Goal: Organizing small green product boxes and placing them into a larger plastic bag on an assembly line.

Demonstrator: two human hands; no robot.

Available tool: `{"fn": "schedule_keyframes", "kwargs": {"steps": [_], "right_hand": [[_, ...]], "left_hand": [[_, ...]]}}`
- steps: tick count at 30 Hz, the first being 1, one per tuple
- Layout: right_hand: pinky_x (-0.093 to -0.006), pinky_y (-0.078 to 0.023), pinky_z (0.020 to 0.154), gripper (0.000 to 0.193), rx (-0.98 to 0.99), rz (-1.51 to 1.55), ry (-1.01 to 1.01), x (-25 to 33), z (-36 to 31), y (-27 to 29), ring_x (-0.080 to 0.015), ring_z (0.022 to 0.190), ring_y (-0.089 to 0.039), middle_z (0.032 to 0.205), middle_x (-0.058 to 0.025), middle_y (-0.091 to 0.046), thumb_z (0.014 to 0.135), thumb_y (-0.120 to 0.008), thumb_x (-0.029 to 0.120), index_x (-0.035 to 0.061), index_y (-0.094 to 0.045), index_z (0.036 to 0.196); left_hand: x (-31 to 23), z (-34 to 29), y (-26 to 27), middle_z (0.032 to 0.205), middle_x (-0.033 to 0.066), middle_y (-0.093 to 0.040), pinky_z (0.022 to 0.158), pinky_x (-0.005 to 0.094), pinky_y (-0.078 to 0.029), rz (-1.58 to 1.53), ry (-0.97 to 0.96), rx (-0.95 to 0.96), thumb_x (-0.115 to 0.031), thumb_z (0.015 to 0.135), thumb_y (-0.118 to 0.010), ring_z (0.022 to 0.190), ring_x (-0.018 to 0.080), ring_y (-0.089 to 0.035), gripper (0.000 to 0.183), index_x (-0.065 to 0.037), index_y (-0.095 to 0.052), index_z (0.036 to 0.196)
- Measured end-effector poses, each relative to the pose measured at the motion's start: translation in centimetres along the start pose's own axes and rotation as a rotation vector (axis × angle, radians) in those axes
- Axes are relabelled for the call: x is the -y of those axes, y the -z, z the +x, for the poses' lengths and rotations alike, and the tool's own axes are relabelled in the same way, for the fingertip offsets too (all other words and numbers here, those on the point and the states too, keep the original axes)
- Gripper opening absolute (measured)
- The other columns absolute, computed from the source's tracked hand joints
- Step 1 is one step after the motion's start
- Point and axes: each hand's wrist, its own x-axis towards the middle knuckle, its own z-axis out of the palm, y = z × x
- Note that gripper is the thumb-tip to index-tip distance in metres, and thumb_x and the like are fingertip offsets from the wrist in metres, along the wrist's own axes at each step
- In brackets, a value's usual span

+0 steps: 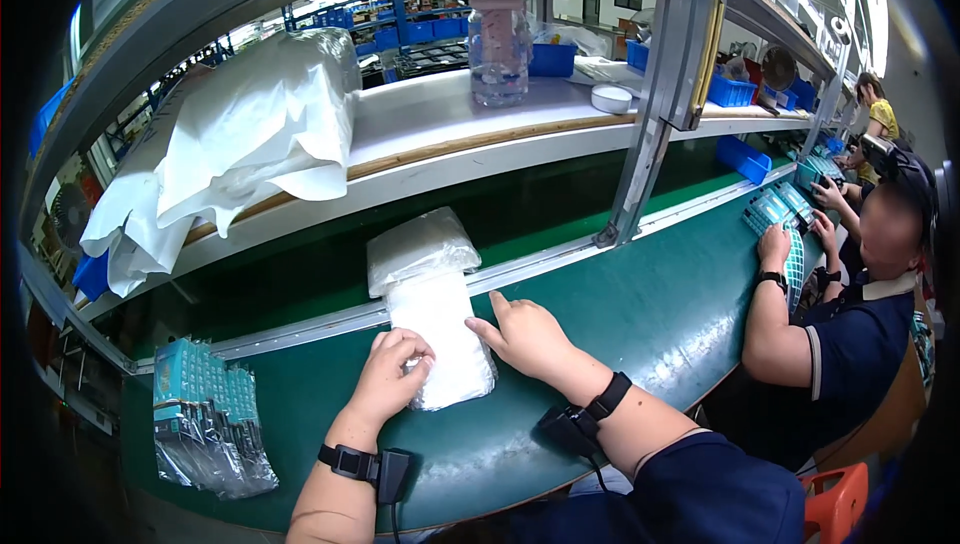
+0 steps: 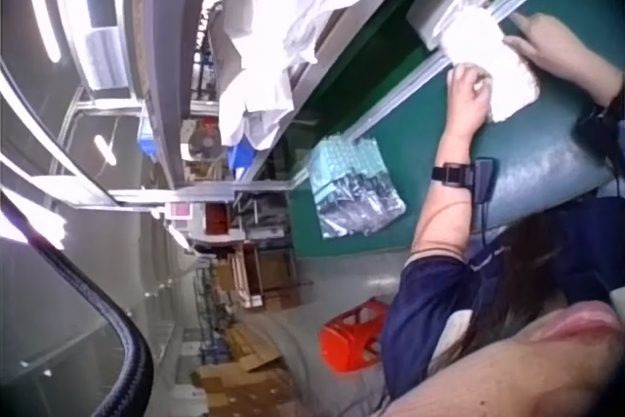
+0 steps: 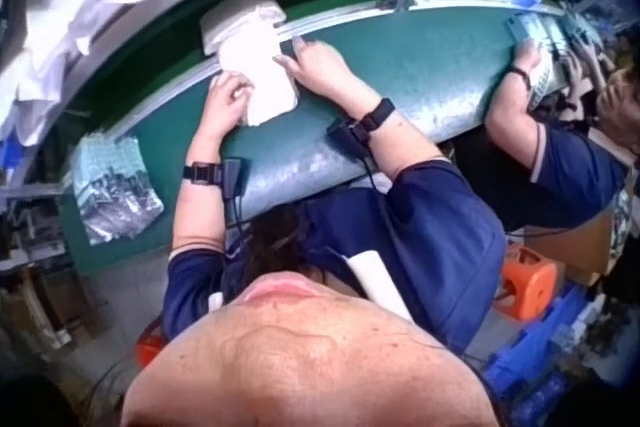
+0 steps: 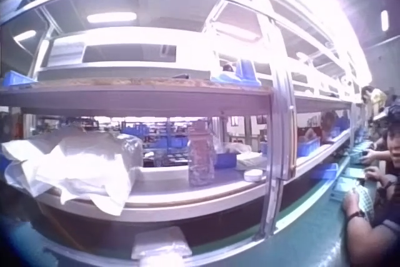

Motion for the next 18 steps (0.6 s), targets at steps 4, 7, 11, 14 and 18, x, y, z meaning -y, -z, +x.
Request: {"fn": "schedule_keyframes", "kwargs": {"steps": [4, 7, 11, 14, 18], "right_hand": [[-0.0465, -0.052, 0.061, 0.05, -0.121, 0.061, 0.012, -0.38, 0.62, -0.03, -0.04, 0.061, -0.063, 0.063, -0.0241, -0.061, 0.096, -0.052, 0.041, -0.0093, -0.057, 0.094], [-0.047, -0.052, 0.061, 0.051, -0.127, 0.075, -0.004, -0.49, 0.64, -0.59, -0.04, 0.062, -0.063, 0.063, -0.0243, -0.061, 0.097, -0.05, 0.041, -0.0081, -0.059, 0.088], [-0.0474, -0.052, 0.063, 0.051, -0.132, 0.071, -0.018, -0.79, 0.45, -0.25, -0.0399, 0.064, -0.064, 0.064, -0.0244, -0.062, 0.097, -0.05, 0.042, -0.0066, -0.061, 0.084], [-0.0475, -0.052, 0.063, 0.051, -0.151, 0.076, -0.009, -0.8, 0.49, -0.23, -0.04, 0.064, -0.064, 0.064, -0.0242, -0.062, 0.097, -0.05, 0.041, -0.0056, -0.062, 0.082], [-0.0473, -0.052, 0.063, 0.05, -0.148, 0.072, -0.016, -0.57, 0.51, -0.05, -0.04, 0.064, -0.064, 0.064, -0.0246, -0.062, 0.097, -0.05, 0.04, -0.0045, -0.062, 0.079]], "left_hand": [[-0.3, 0.23, 0.15, 0.097, 0.0066, -0.059, 0.088, 0.0357, -0.043, -0.007, 0.007, -0.026, -0.007, 0.079, -0.065, 0.099, 0.0268, -0.051, 0.006, -0.005, -0.065, 0.085], [-0.4, -0.07, 0.19, 0.096, 0.0067, -0.058, 0.087, 0.0347, -0.043, -0.001, 0.033, -0.008, -0.005, 0.079, -0.065, 0.099, 0.0259, -0.051, 0.007, -0.005, -0.065, 0.086], [-0.24, 0.23, -0.1, 0.096, 0.0064, -0.058, 0.087, 0.0345, -0.044, 0.007, 0.041, -0.006, -0.006, 0.079, -0.066, 0.1, 0.0253, -0.051, 0.007, -0.005, -0.065, 0.086], [-0.23, 0.28, 0.0, 0.096, 0.0064, -0.058, 0.088, 0.0347, -0.044, 0.01, 0.018, -0.009, -0.006, 0.079, -0.066, 0.1, 0.0256, -0.051, 0.007, -0.005, -0.065, 0.086], [-0.12, 0.07, -0.06, 0.094, 0.0043, -0.059, 0.082, 0.0318, -0.043, 0.014, -0.029, -0.04, -0.007, 0.08, -0.065, 0.093, 0.0221, -0.051, 0.006, -0.005, -0.065, 0.086]]}}
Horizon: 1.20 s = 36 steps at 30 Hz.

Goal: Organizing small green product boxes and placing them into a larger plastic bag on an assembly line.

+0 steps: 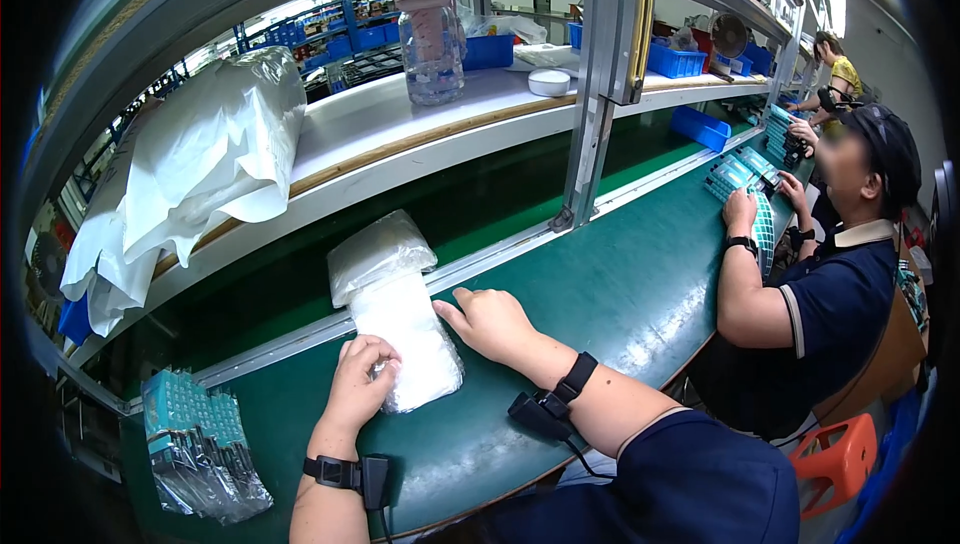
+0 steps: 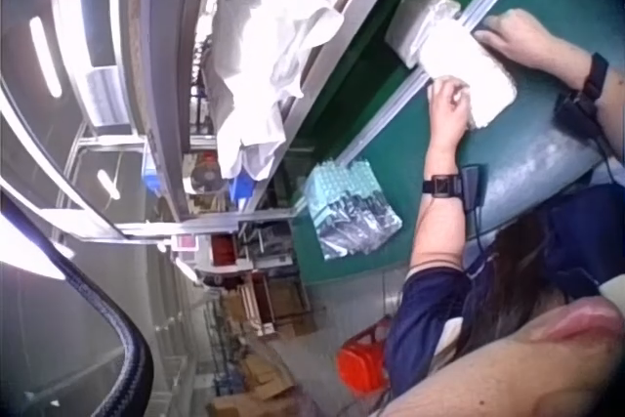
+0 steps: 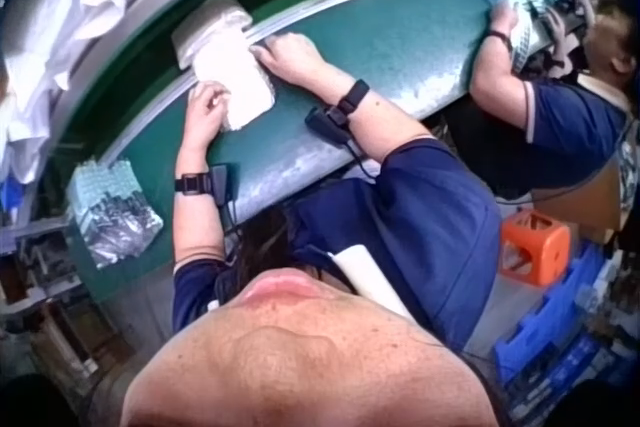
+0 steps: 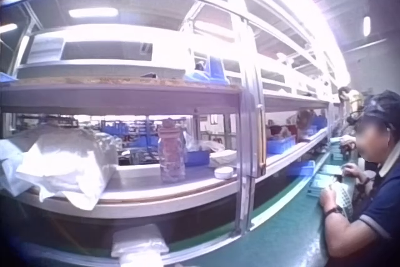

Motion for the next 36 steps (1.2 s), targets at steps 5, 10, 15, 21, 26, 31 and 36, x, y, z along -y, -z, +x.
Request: {"fn": "schedule_keyframes", "kwargs": {"steps": [5, 10, 15, 21, 26, 31, 36], "right_hand": [[-0.0476, -0.053, 0.063, 0.05, -0.037, -0.011, 0.014, 0.0, -0.5, -0.3, -0.0393, 0.063, -0.064, 0.065, -0.0232, -0.063, 0.096, -0.051, 0.042, -0.0025, -0.062, 0.074], [-0.0467, -0.053, 0.063, 0.049, -0.084, -0.029, 0.039, 0.1, -0.7, -0.5, -0.0389, 0.064, -0.064, 0.065, -0.0222, -0.063, 0.095, -0.053, 0.041, -0.0015, -0.062, 0.072], [-0.0475, -0.052, 0.064, 0.045, -0.025, -0.008, -0.009, -0.1, -0.3, -0.1, -0.0401, 0.069, -0.064, 0.07, -0.0229, -0.064, 0.095, -0.053, 0.039, -0.0002, -0.064, 0.077], [-0.0467, -0.053, 0.067, 0.046, -0.104, 0.04, 0.057, -0.3, 0.1, -1.1, -0.0376, 0.069, -0.065, 0.069, -0.0202, -0.065, 0.095, -0.053, 0.037, 0.0004, -0.063, 0.069], [-0.0469, -0.053, 0.069, 0.042, -0.148, 0.074, 0.061, -1.0, -0.2, -1.1, -0.0378, 0.071, -0.064, 0.07, -0.0193, -0.066, 0.093, -0.054, 0.035, 0.0014, -0.064, 0.069], [-0.0456, -0.051, 0.078, 0.031, -0.235, 0.159, 0.032, -1.0, -0.3, -1.6, -0.0362, 0.085, -0.064, 0.086, -0.0197, -0.067, 0.091, -0.058, 0.029, 0.0, -0.069, 0.09], [-0.0443, -0.051, 0.079, 0.032, -0.209, 0.174, 0.048, -1.3, 0.0, -2.4, -0.0369, 0.085, -0.064, 0.088, -0.0201, -0.068, 0.092, -0.057, 0.03, 0.0007, -0.07, 0.093]], "left_hand": [[0.4, -0.4, 0.1, 0.099, 0.006, -0.06, 0.093, 0.0362, -0.042, -0.02, 0.023, 0.03, -0.01, 0.08, -0.066, 0.102, 0.0263, -0.051, 0.009, -0.007, -0.067, 0.089], [0.3, -0.6, 0.0, 0.101, 0.0065, -0.06, 0.094, 0.0366, -0.041, -0.036, 0.019, 0.042, -0.012, 0.082, -0.065, 0.105, 0.0268, -0.05, 0.01, -0.007, -0.067, 0.09], [0.3, 0.0, -0.1, 0.098, 0.0067, -0.06, 0.091, 0.037, -0.042, -0.022, 0.005, 0.029, -0.012, 0.081, -0.066, 0.101, 0.027, -0.051, 0.009, -0.006, -0.066, 0.089], [0.3, -0.3, 0.2, 0.096, 0.0063, -0.059, 0.085, 0.0351, -0.045, -0.007, 0.048, -0.006, -0.006, 0.078, -0.066, 0.098, 0.0258, -0.051, 0.007, -0.006, -0.066, 0.085], [0.1, 0.0, -0.3, 0.096, 0.0068, -0.059, 0.086, 0.0355, -0.044, -0.019, 0.068, 0.02, -0.006, 0.078, -0.066, 0.098, 0.0261, -0.051, 0.007, -0.005, -0.066, 0.085], [0.2, -0.1, -0.2, 0.096, 0.0075, -0.059, 0.089, 0.0362, -0.043, -0.021, 0.043, 0.012, -0.006, 0.078, -0.065, 0.099, 0.0271, -0.051, 0.008, -0.005, -0.066, 0.086], [0.1, -0.1, -0.1, 0.097, 0.0075, -0.059, 0.089, 0.0357, -0.043, -0.018, 0.065, 0.02, -0.005, 0.078, -0.065, 0.1, 0.0268, -0.051, 0.008, -0.005, -0.066, 0.085]]}}
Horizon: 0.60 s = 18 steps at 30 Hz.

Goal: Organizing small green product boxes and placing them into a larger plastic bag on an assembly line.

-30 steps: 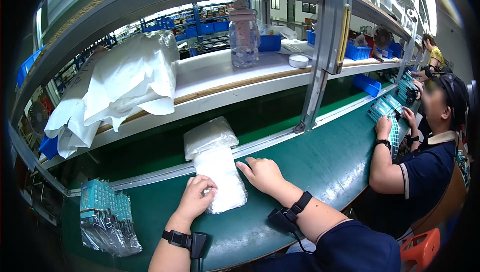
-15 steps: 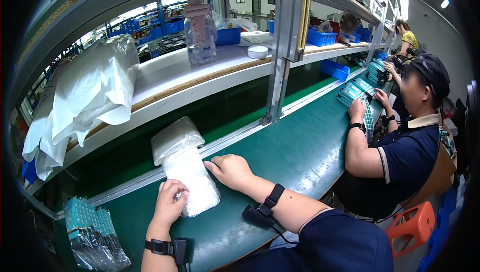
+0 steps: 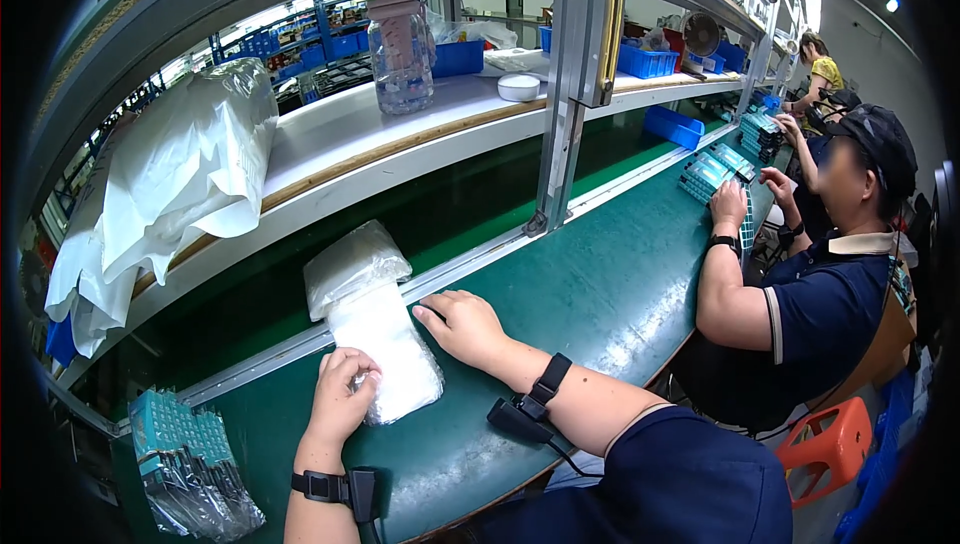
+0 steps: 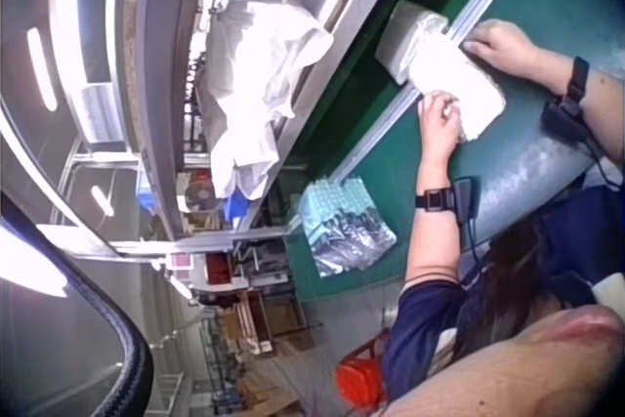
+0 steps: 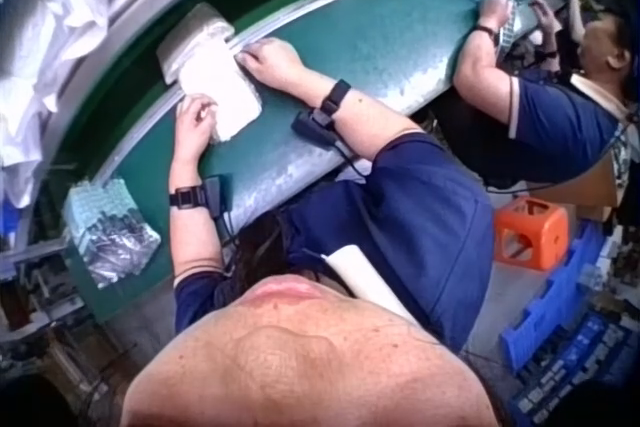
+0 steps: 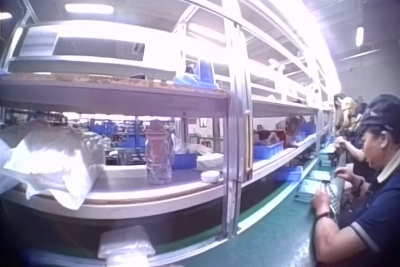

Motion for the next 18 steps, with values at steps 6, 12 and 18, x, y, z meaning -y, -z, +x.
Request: {"fn": "schedule_keyframes", "kwargs": {"steps": [6, 12, 18], "right_hand": [[-0.0307, -0.039, 0.102, 0.039, 0.168, 0.941, -0.397, -2.0, 0.7, -0.3, -0.0212, 0.108, -0.062, 0.11, -0.0135, -0.069, 0.101, -0.046, 0.026, -0.0065, -0.063, 0.114], [-0.0375, -0.043, 0.102, 0.039, 0.09, 1.32, -0.599, -2.3, 1.1, 1.1, -0.0256, 0.109, -0.062, 0.111, -0.019, -0.067, 0.103, -0.04, 0.026, -0.0051, -0.058, 0.117], [-0.0357, -0.047, 0.096, 0.039, 0.134, 1.216, -0.586, -2.0, 1.3, 0.6, -0.0248, 0.102, -0.065, 0.104, -0.0194, -0.068, 0.104, -0.038, 0.027, -0.0055, -0.059, 0.113]], "left_hand": [[-0.3, 0.0, 0.1, 0.096, 0.0071, -0.059, 0.09, 0.0357, -0.042, -0.011, -0.003, -0.015, -0.007, 0.078, -0.065, 0.1, 0.0265, -0.051, 0.007, -0.005, -0.065, 0.086], [0.2, 0.0, 0.1, 0.097, 0.0064, -0.06, 0.091, 0.0357, -0.042, -0.014, -0.037, 0.003, -0.009, 0.081, -0.065, 0.1, 0.0264, -0.051, 0.007, -0.005, -0.065, 0.086], [0.4, 0.0, 0.2, 0.098, 0.0062, -0.059, 0.091, 0.0362, -0.042, -0.008, -0.034, 0.004, -0.01, 0.081, -0.065, 0.101, 0.0265, -0.051, 0.007, -0.005, -0.065, 0.087]]}}
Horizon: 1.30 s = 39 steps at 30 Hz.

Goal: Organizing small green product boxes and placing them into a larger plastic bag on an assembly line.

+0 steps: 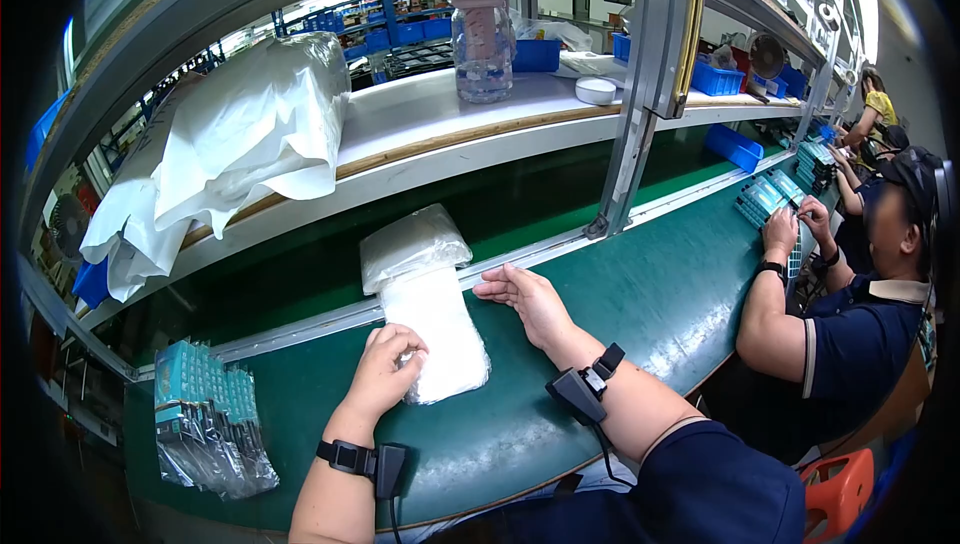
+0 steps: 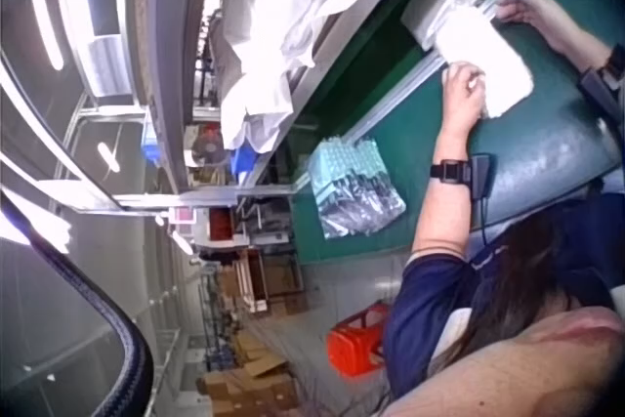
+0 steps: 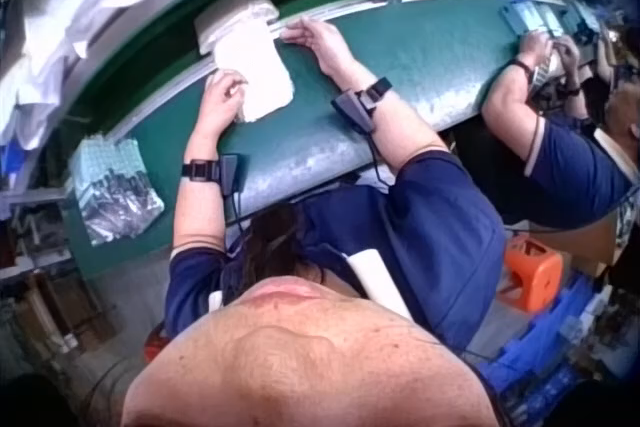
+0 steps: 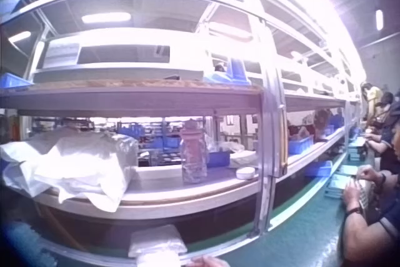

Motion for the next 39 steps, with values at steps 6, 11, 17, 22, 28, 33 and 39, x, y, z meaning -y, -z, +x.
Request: {"fn": "schedule_keyframes", "kwargs": {"steps": [6, 11, 17, 22, 28, 33, 39], "right_hand": [[-0.0345, -0.047, 0.094, 0.04, 0.007, -0.032, 0.018, 0.31, -0.23, 0.23, -0.0234, 0.1, -0.065, 0.102, -0.0184, -0.068, 0.104, -0.039, 0.028, -0.006, -0.059, 0.111], [-0.0332, -0.048, 0.092, 0.039, 0.031, -0.075, 0.023, 0.11, -0.13, 0.24, -0.0226, 0.097, -0.065, 0.1, -0.0179, -0.069, 0.104, -0.04, 0.027, -0.0049, -0.061, 0.109], [-0.0317, -0.047, 0.09, 0.037, 0.024, -0.132, 0.016, 0.5, -0.45, -0.28, -0.0209, 0.094, -0.065, 0.096, -0.0165, -0.07, 0.103, -0.041, 0.026, -0.0038, -0.062, 0.105], [-0.0314, -0.047, 0.09, 0.035, 0.026, -0.141, 0.017, 0.27, -0.48, -0.31, -0.0205, 0.093, -0.065, 0.096, -0.016, -0.069, 0.103, -0.041, 0.025, -0.0032, -0.062, 0.105], [-0.0316, -0.047, 0.088, 0.033, 0.022, -0.133, 0.029, 0.18, -0.45, -0.29, -0.0198, 0.089, -0.065, 0.093, -0.0144, -0.07, 0.101, -0.045, 0.023, -0.0032, -0.064, 0.104], [-0.031, -0.046, 0.09, 0.033, 0.034, -0.17, 0.019, 0.29, -0.43, -0.22, -0.02, 0.093, -0.065, 0.096, -0.0152, -0.07, 0.102, -0.043, 0.023, -0.0027, -0.063, 0.106], [-0.0321, -0.047, 0.088, 0.031, 0.035, -0.153, 0.04, -0.14, -0.48, -0.4, -0.021, 0.092, -0.066, 0.093, -0.0142, -0.069, 0.1, -0.047, 0.024, -0.003, -0.063, 0.103]], "left_hand": [[-0.23, -0.02, -0.13, 0.099, 0.0067, -0.06, 0.093, 0.0365, -0.042, 0.007, 0.007, 0.011, -0.01, 0.081, -0.064, 0.102, 0.0268, -0.051, 0.008, -0.005, -0.066, 0.088], [-0.18, -0.05, -0.15, 0.1, 0.0069, -0.06, 0.094, 0.0367, -0.042, 0.017, 0.007, 0.014, -0.011, 0.082, -0.064, 0.103, 0.0269, -0.051, 0.009, -0.006, -0.066, 0.089], [-0.07, -0.01, -0.07, 0.099, 0.0045, -0.059, 0.089, 0.0349, -0.043, 0.01, -0.021, -0.016, -0.01, 0.082, -0.064, 0.1, 0.0239, -0.051, 0.009, -0.007, -0.065, 0.09], [-0.15, -0.2, 0.12, 0.102, 0.0063, -0.059, 0.095, 0.0374, -0.041, -0.003, 0.0, 0.012, -0.013, 0.083, -0.064, 0.105, 0.0272, -0.05, 0.011, -0.007, -0.066, 0.093], [0.04, -0.23, -0.03, 0.102, 0.006, -0.059, 0.096, 0.0375, -0.041, -0.003, -0.004, -0.004, -0.012, 0.083, -0.064, 0.106, 0.0273, -0.05, 0.01, -0.007, -0.066, 0.092], [-0.08, -0.25, 0.01, 0.101, 0.0062, -0.059, 0.096, 0.0378, -0.041, 0.002, -0.003, 0.002, -0.011, 0.082, -0.064, 0.106, 0.0274, -0.05, 0.009, -0.007, -0.066, 0.09], [0.04, -0.38, 0.16, 0.1, 0.0066, -0.059, 0.094, 0.0377, -0.042, 0.006, -0.006, -0.005, -0.011, 0.081, -0.064, 0.104, 0.0274, -0.05, 0.009, -0.006, -0.066, 0.089]]}}
